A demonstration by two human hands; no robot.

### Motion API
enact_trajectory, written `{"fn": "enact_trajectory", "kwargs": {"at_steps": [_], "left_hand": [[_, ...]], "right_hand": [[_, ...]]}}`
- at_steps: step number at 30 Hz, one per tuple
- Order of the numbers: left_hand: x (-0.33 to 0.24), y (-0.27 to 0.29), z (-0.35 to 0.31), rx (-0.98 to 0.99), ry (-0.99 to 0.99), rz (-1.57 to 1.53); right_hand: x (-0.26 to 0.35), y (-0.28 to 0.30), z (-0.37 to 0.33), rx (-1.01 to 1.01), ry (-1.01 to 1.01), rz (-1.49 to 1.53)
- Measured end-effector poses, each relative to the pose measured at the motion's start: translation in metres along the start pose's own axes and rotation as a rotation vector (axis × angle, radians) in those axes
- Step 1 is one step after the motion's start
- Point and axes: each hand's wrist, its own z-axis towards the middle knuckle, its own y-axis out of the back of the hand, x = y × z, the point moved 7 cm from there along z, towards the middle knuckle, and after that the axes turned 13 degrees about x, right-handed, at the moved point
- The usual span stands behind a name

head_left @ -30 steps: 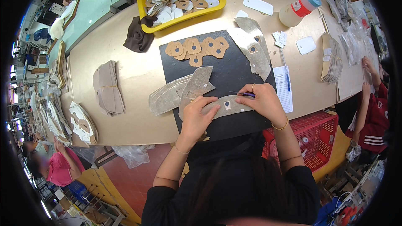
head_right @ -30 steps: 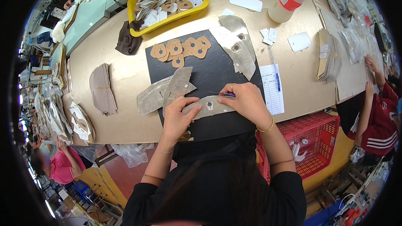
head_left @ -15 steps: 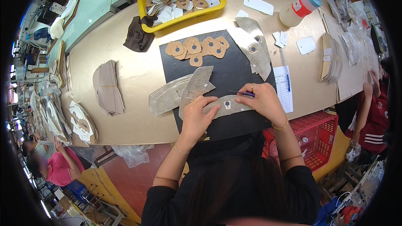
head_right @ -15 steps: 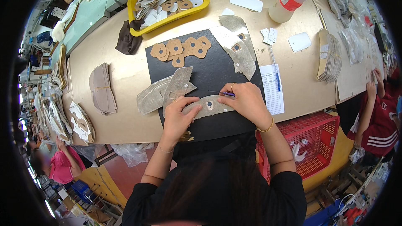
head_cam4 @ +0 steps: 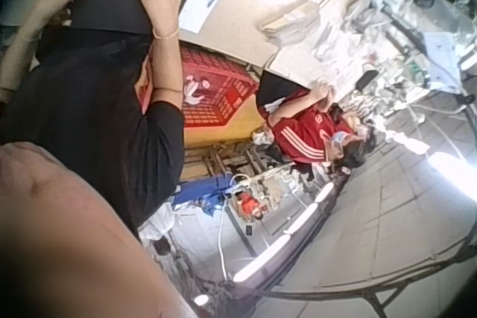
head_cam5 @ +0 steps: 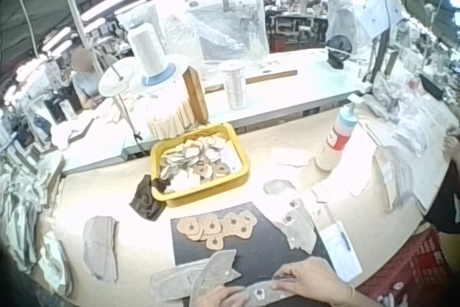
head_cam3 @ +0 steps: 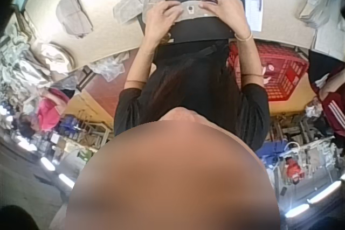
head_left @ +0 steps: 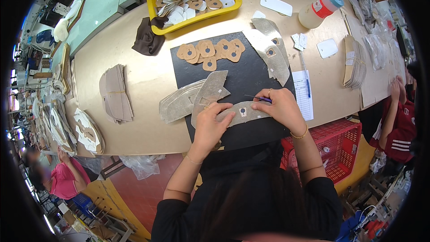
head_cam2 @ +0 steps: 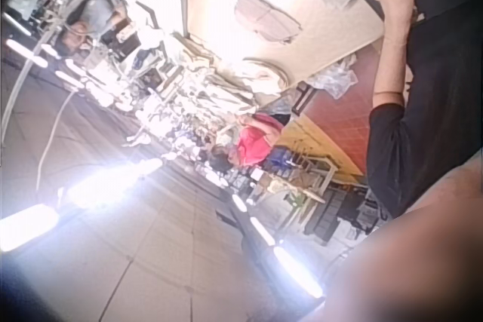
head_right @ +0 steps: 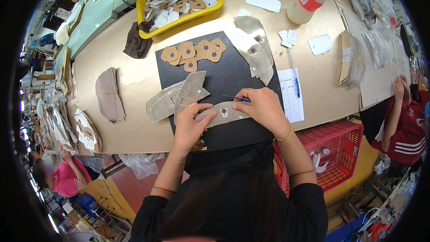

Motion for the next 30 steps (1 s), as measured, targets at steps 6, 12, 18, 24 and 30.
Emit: {"fn": "enact_trajectory", "kwargs": {"at_steps": [6, 12, 18, 24, 30], "left_hand": [[0.004, -0.001, -0.003, 0.042, 0.155, -0.153], [-0.006, -0.002, -0.003, 0.021, -0.038, -0.051], [-0.025, -0.003, -0.008, -0.038, -0.364, 0.147], [-0.019, -0.007, -0.004, 0.08, -0.215, 0.069], [-0.024, -0.004, -0.002, 0.122, -0.162, 0.097]], "right_hand": [[-0.001, 0.001, -0.001, 0.02, 0.016, 0.072], [0.001, 0.0, -0.001, 0.019, 0.033, 0.074], [0.006, 0.001, -0.002, 0.007, 0.063, 0.08], [0.005, 0.0, -0.002, 0.047, 0.041, 0.118], [0.004, 0.001, -0.008, 0.138, 0.033, 0.296]]}}
